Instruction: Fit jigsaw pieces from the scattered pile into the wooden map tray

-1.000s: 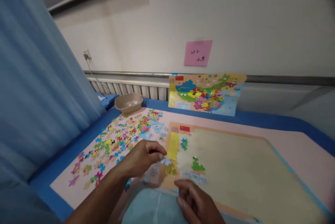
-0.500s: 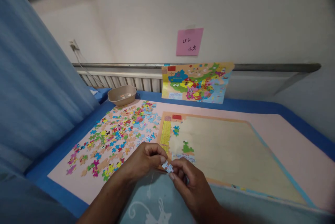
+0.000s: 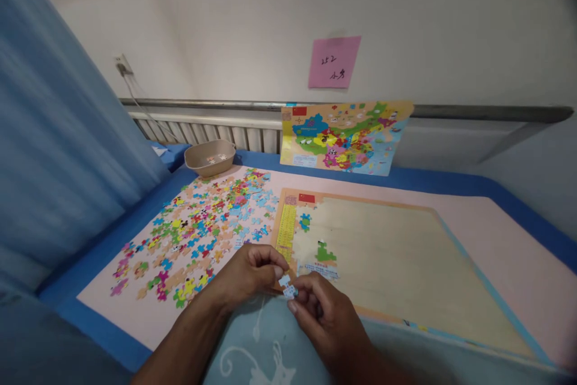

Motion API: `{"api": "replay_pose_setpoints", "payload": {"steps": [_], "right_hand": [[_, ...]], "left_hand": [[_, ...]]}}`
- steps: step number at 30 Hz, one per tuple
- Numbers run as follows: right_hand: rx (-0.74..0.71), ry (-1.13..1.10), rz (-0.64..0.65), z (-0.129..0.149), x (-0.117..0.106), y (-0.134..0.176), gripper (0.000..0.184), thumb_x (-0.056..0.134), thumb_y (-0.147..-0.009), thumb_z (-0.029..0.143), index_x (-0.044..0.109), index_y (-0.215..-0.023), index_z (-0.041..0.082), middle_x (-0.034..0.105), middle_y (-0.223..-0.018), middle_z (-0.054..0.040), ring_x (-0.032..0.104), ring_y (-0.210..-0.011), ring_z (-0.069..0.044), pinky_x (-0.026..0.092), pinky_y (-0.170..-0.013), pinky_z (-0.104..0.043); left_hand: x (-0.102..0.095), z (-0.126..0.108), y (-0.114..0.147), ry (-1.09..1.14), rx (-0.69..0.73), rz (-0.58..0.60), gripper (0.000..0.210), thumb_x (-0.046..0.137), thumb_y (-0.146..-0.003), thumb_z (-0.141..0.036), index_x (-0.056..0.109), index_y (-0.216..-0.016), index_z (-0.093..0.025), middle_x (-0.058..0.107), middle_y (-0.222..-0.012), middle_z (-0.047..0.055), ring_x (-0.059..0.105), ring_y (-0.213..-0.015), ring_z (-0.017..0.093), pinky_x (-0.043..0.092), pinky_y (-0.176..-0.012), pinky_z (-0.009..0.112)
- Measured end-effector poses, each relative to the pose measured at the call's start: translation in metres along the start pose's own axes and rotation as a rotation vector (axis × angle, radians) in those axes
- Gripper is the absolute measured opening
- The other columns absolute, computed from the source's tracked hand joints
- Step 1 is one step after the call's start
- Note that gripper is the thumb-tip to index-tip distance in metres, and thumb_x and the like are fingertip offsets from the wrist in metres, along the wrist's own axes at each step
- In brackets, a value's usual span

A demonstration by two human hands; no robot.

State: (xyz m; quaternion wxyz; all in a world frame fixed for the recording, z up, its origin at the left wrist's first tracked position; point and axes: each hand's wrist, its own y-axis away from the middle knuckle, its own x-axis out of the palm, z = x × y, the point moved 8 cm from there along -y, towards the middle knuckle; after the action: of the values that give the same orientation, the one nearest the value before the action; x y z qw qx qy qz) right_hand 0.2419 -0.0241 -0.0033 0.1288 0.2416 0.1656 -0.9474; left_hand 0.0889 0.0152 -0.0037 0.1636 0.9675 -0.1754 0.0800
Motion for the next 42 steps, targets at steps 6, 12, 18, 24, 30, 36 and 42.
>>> {"api": "replay_pose_setpoints", "payload": {"steps": [6,12,18,24,30,36,42], "right_hand": [[-0.017,0.031,0.043,0.006,0.000,-0.001,0.013,0.059,-0.093,0.027,0.067,-0.103,0.024,0.067,-0.083,0.0001,0.062,-0.070,-0.016,0.046,-0.062,-0.027],[-0.002,0.036,0.065,0.004,0.003,0.000,0.019,0.062,-0.090,0.025,0.067,-0.108,0.024,0.068,-0.087,-0.0004,0.063,-0.072,-0.016,0.047,-0.063,-0.028],[-0.124,0.086,0.021,0.012,0.000,-0.001,0.010,0.058,-0.095,0.024,0.067,-0.101,0.024,0.066,-0.086,-0.0010,0.064,-0.075,-0.017,0.045,-0.063,-0.027],[-0.158,0.117,0.006,0.014,-0.001,0.000,0.012,0.059,-0.096,0.020,0.065,-0.106,0.025,0.067,-0.088,0.0000,0.064,-0.075,-0.016,0.046,-0.065,-0.027],[-0.331,0.307,0.061,0.037,0.007,0.013,0.015,0.067,-0.094,0.016,0.061,-0.105,0.023,0.070,-0.093,-0.0032,0.063,-0.082,-0.020,0.044,-0.069,-0.031],[-0.303,0.338,0.123,0.041,0.012,0.017,0.023,0.068,-0.089,0.011,0.061,-0.108,0.023,0.071,-0.093,-0.0046,0.062,-0.082,-0.021,0.041,-0.070,-0.033],[-0.289,0.373,0.146,0.035,0.013,0.019,0.023,0.067,-0.088,0.014,0.061,-0.109,0.023,0.069,-0.091,-0.0041,0.060,-0.080,-0.022,0.040,-0.069,-0.034]], "left_hand": [[-0.001,0.001,-0.003,-0.035,0.025,0.014,0.038,0.093,-0.066,-0.043,0.075,-0.082,-0.014,0.071,-0.070,0.001,0.061,-0.060,0.010,0.047,-0.061,0.023],[-0.002,-0.001,-0.002,-0.061,0.022,0.010,0.036,0.093,-0.066,-0.041,0.075,-0.082,-0.015,0.069,-0.067,0.000,0.059,-0.057,0.009,0.044,-0.058,0.022],[-0.003,0.001,-0.001,0.000,-0.002,0.006,0.042,0.095,-0.064,-0.047,0.075,-0.082,-0.014,0.070,-0.067,0.000,0.060,-0.056,0.009,0.048,-0.059,0.022],[-0.010,-0.005,0.001,-0.020,0.011,-0.052,0.037,0.093,-0.066,-0.044,0.075,-0.081,-0.015,0.072,-0.071,0.001,0.061,-0.058,0.010,0.050,-0.060,0.022],[-0.014,-0.007,0.016,-0.191,0.054,-0.022,0.024,0.087,-0.073,-0.038,0.078,-0.083,-0.017,0.075,-0.075,0.002,0.063,-0.066,0.012,0.048,-0.067,0.023],[-0.009,-0.002,0.031,-0.351,0.092,0.073,0.015,0.074,-0.086,-0.031,0.081,-0.087,-0.018,0.079,-0.089,0.004,0.066,-0.080,0.015,0.048,-0.074,0.024],[-0.009,0.004,0.030,-0.367,0.093,0.115,0.011,0.075,-0.085,-0.028,0.080,-0.089,-0.018,0.077,-0.090,0.004,0.064,-0.078,0.014,0.046,-0.070,0.023]]}}
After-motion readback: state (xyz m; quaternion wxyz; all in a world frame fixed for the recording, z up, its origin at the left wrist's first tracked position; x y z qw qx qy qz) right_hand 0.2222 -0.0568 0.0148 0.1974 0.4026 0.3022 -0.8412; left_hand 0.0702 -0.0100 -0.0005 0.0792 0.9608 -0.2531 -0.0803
